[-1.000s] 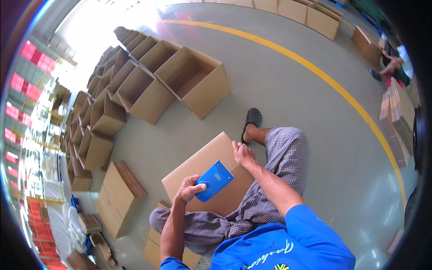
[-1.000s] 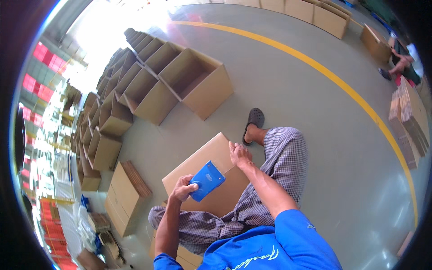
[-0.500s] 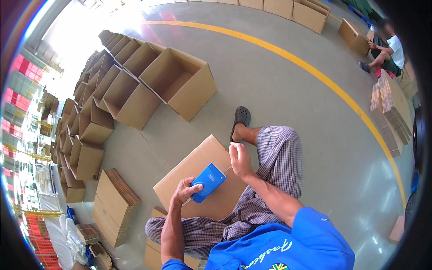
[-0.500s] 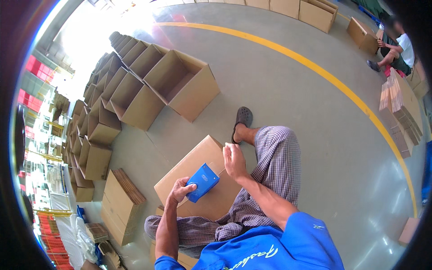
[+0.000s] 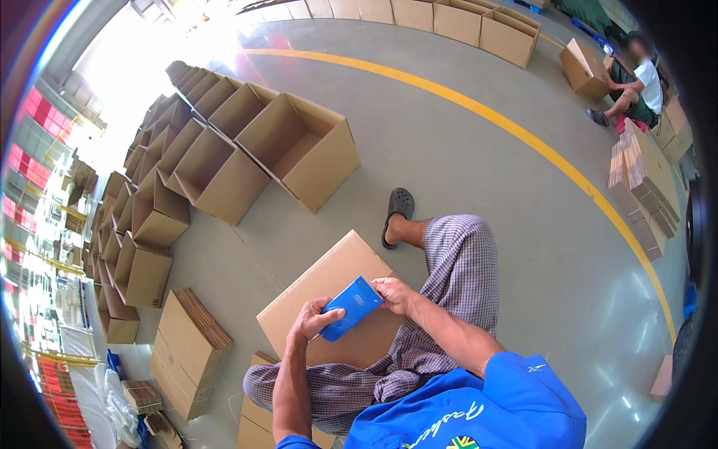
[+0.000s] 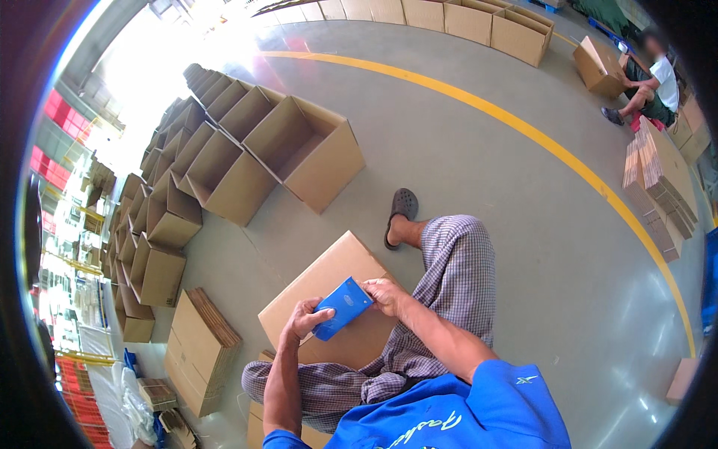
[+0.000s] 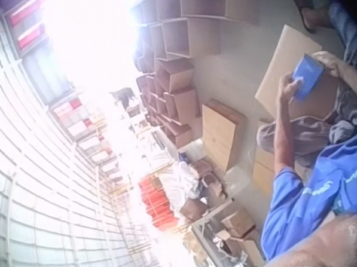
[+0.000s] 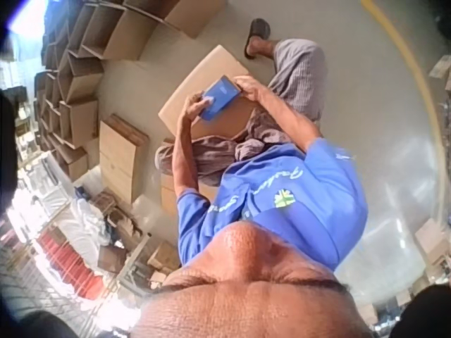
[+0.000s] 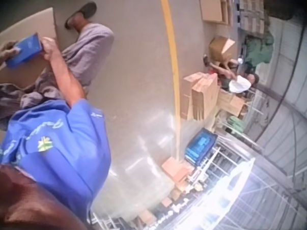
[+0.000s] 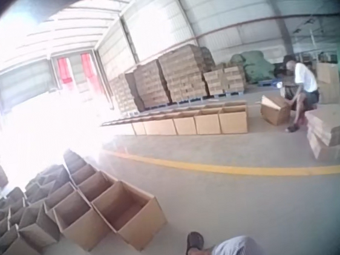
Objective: The person sits on the warehouse floor and assembles flat-packed cardboard boxes. They fold the flaps to form the box shape, then use a handheld tape dispenser to seal the seams. The person repeats this process for several boxes, placing finished ones aside.
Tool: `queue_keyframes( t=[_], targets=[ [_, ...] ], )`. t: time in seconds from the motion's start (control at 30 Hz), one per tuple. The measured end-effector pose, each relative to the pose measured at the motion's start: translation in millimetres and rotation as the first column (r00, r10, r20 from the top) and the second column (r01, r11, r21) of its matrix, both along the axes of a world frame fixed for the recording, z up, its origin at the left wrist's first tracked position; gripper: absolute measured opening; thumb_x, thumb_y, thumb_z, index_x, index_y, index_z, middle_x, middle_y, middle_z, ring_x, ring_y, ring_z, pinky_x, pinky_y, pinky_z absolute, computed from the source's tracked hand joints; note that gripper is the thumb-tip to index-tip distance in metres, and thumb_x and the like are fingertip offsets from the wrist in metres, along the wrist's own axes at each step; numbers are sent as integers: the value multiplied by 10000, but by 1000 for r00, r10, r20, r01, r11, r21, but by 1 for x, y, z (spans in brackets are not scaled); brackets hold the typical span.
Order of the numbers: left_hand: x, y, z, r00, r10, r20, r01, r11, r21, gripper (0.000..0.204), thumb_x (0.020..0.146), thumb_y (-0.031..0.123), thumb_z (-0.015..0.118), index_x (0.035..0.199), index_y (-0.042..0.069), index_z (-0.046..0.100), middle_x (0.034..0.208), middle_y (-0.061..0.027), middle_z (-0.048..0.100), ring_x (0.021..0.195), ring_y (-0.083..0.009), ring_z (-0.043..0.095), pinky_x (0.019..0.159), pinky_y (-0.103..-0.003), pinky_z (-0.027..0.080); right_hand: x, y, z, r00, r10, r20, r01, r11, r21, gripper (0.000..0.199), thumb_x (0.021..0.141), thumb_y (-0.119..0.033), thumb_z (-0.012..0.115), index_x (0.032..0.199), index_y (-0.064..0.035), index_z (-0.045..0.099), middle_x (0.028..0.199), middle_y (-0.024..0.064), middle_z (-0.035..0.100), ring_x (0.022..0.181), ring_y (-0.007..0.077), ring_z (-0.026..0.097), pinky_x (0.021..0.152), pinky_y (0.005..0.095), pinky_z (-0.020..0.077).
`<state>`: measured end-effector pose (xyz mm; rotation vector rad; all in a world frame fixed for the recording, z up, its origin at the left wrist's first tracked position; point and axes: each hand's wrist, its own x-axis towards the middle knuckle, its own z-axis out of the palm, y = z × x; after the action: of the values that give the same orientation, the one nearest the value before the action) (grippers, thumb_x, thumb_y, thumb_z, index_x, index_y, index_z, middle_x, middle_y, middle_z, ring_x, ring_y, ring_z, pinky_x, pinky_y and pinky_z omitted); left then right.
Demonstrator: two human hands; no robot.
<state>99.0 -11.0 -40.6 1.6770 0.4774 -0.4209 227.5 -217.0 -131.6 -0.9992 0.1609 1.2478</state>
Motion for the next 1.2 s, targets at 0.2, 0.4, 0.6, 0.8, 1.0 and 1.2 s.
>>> queue_keyframes(
  t=[0.2,0.4,0.6,0.8,1.0,1.2],
  targets=[
    [2,-6,12,997,-76,-5,76,980,182,519,830,495,686,992,2,699,773,-56,671,698,-140,633,641,-307,524,6,2,13,791,35,611,122,969,-213,232,940,-262,661,876,-42,695,716,-10,660,625,52,575,571,229,492],
    [-2,-12,32,996,-76,-49,88,934,345,504,861,484,651,936,-11,709,720,-62,662,670,-132,624,618,-318,519,43,-22,12,583,-47,811,345,918,-195,282,915,-276,691,827,-8,675,691,31,666,570,67,585,514,242,486],
    [-13,-4,23,997,0,-83,36,900,435,504,835,481,678,900,-18,715,697,-66,664,637,-139,626,609,-328,522,75,-46,17,736,-44,675,326,897,-297,302,910,-292,689,826,-3,665,714,56,672,547,87,590,473,252,475],
    [3,-15,24,981,-22,-193,134,798,588,631,785,630,625,939,32,750,784,-153,717,723,-256,706,706,-389,553,75,-47,-2,723,70,687,312,854,-415,300,909,-311,683,865,-14,690,748,55,697,590,98,627,495,251,483],
    [14,-22,27,962,-45,-268,208,755,622,641,784,646,609,950,44,752,803,-151,721,758,-267,708,737,-392,548,65,-36,-49,772,192,607,248,787,-564,301,893,-333,687,872,-34,712,755,83,714,635,146,666,555,315,509],
    [14,-22,27,954,-33,-298,216,766,606,643,786,655,602,959,54,751,823,-142,725,775,-265,708,756,-390,544,56,-30,-65,575,459,677,222,709,-669,398,884,-455,643,874,-67,735,758,97,716,690,238,674,657,375,503]
  ],
)
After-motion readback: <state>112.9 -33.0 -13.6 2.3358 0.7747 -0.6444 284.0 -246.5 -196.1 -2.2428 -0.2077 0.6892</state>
